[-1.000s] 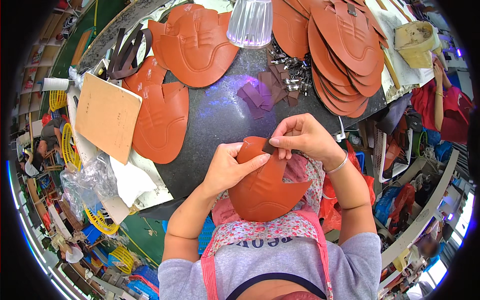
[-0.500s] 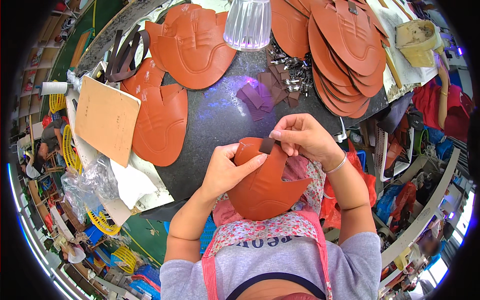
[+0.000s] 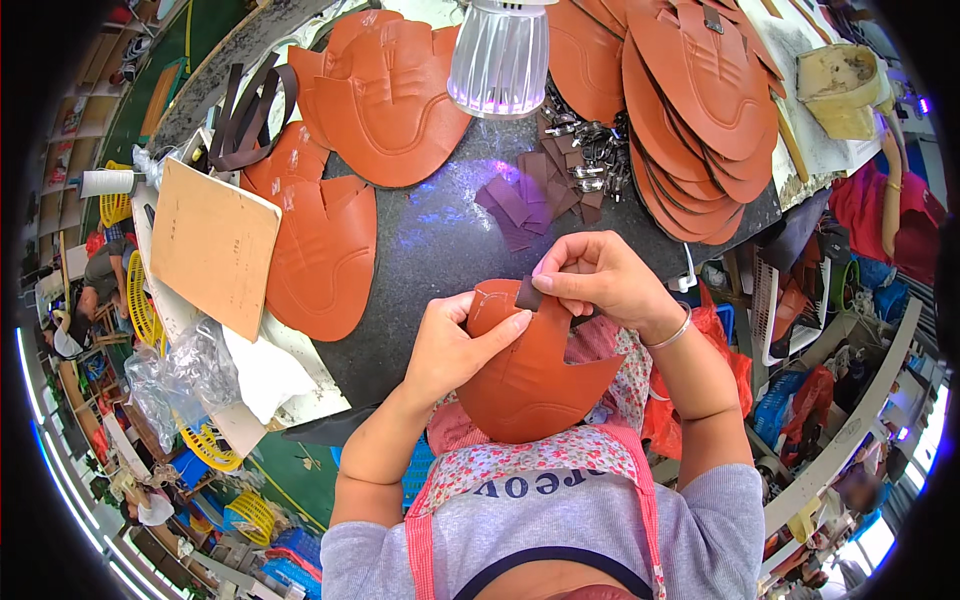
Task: The person attaches small tabs to leather shoe upper cutouts by hand, hands an assembled piece to a coworker, and attaches tabs to additional shoe pieces on the workbench.
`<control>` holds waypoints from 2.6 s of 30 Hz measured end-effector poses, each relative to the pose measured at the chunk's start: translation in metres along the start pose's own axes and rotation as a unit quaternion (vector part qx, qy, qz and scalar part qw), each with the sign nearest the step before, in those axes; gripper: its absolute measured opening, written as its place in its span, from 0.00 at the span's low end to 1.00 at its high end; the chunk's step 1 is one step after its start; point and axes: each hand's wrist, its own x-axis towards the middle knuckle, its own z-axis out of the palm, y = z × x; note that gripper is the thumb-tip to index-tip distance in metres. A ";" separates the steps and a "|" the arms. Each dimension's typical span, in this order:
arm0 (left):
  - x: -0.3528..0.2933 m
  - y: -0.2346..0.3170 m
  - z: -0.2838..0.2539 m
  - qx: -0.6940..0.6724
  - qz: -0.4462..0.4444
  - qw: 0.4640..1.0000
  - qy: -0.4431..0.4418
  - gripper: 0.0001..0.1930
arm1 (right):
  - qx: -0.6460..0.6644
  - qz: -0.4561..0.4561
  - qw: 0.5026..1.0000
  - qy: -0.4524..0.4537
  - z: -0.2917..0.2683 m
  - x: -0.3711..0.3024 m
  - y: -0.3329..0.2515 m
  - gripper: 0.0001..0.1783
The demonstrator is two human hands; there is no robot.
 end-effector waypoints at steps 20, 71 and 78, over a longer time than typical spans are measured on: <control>0.003 0.011 0.000 0.010 0.146 0.980 0.137 0.05 | -0.260 -0.259 0.914 0.170 0.005 0.008 -0.016 0.05; 0.012 -0.012 -0.016 0.518 0.352 0.687 0.370 0.26 | -0.195 -0.206 0.959 0.018 0.031 0.003 0.033 0.03; 0.029 -0.018 -0.029 0.330 0.260 0.853 0.310 0.10 | -0.286 -0.352 0.878 0.153 0.044 0.022 0.038 0.06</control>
